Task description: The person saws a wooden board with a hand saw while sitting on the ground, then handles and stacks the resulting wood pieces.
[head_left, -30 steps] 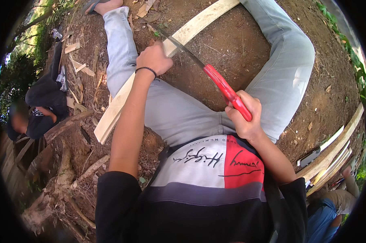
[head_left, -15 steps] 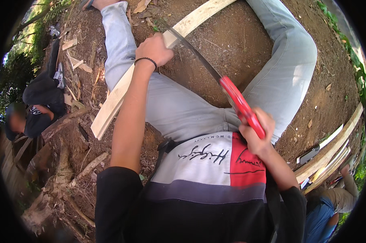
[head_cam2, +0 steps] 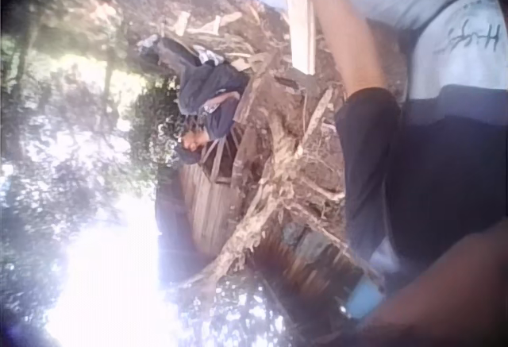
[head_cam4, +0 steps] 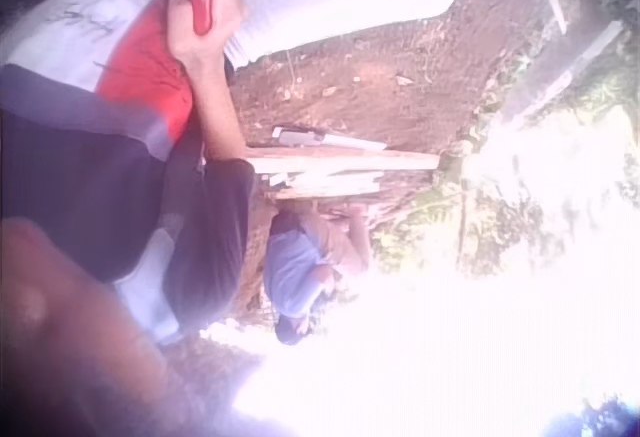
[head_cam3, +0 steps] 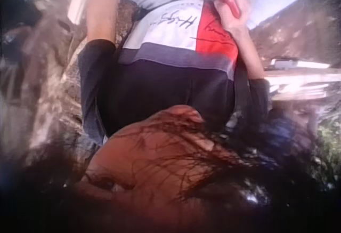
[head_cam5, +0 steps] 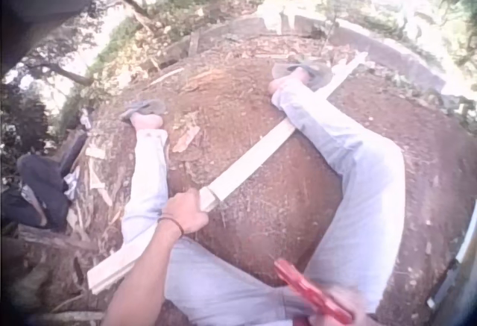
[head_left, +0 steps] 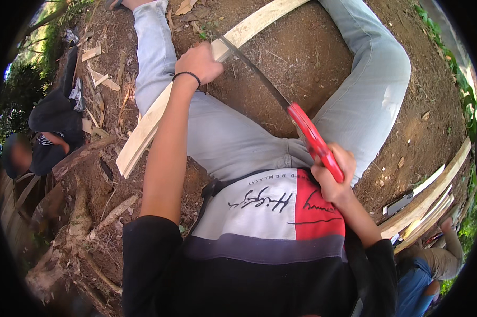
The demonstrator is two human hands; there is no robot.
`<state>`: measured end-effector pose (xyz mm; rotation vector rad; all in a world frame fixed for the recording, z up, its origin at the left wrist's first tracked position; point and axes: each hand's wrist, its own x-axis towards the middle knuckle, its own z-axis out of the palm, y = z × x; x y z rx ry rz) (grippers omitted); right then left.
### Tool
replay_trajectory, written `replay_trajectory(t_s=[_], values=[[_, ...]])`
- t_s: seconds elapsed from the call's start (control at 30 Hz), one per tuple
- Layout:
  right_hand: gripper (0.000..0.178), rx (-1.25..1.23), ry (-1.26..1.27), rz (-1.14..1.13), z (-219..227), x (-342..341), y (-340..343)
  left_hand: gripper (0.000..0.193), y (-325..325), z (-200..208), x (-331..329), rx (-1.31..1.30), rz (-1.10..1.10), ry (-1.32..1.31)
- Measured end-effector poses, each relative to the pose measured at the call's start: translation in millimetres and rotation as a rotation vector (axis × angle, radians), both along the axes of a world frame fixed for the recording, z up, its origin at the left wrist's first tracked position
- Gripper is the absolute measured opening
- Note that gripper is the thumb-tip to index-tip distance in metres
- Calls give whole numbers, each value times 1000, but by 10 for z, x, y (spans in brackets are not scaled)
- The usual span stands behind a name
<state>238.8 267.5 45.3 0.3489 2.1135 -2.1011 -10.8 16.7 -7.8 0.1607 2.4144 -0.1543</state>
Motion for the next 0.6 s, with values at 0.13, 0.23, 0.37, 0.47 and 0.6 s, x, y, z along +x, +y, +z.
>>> replay_trajectory(t_s=[0.13,0.23,0.37,0.47,0.6], values=[[7,6,-7,7,-57,-602,-207,42,48,-24,2,40,-9,33],[6,-5,-31,12,-53,-542,-189,47,89,50,-21,-13,36,-84],[4,-38,69,-23,-138,-509,-117,48,30,-34,-47,28,-17,6],[1,-62,-24,-24,-167,-859,-396,47,7,18,-127,34,10,-87],[1,6,44,-67,-36,-164,-31,46,-55,-83,-193,87,10,-52]])
